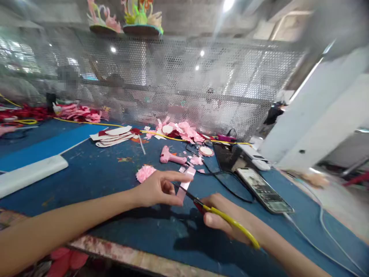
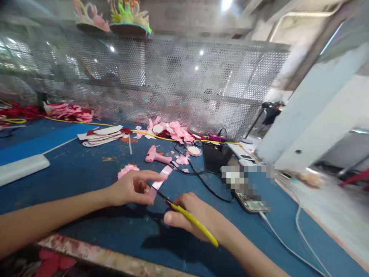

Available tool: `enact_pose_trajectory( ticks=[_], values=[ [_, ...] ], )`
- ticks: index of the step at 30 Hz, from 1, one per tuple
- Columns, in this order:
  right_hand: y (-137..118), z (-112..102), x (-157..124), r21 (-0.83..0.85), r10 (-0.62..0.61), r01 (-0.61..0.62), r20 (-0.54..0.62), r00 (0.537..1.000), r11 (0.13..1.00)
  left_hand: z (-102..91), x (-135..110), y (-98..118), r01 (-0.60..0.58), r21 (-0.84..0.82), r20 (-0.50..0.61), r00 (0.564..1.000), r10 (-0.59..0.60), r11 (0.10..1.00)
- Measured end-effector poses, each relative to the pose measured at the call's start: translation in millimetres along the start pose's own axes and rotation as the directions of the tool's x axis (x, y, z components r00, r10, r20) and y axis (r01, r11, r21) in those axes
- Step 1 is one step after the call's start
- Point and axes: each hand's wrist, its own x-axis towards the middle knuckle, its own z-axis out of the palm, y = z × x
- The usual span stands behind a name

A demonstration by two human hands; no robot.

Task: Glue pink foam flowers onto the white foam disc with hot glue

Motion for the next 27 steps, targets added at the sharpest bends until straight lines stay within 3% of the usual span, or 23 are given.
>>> enact_pose_trajectory(
  ticks=[6, 12, 22, 27],
  values=[
    [-2.5, 2.4, 6.6, -0.048, 0.033, -0.035, -0.056, 0.998, 0.998, -1.1, 2.3, -0.4, 0.026, 0.005, 0.011, 1.0, -0.026, 1.0],
    [8.4, 7.7, 12.2, 0.033, 0.146, -0.146, -0.011, 0.989, 0.989, -2.6, 0.2, -2.5, 0.023, -0.009, 0.048, 0.999, -0.023, 1.0],
    [12.5, 8.0, 17.9, 0.012, 0.188, -0.188, -0.086, 0.978, 0.982, -2.7, -0.2, -2.6, 0.051, 0.004, 0.06, 0.997, -0.051, 0.999],
    [15.3, -4.4, 12.4, -0.045, 0.226, -0.229, -0.058, 0.972, 0.972, -7.0, 1.8, -5.7, 0.075, -0.024, -0.012, 0.997, -0.075, 0.997]
  ],
)
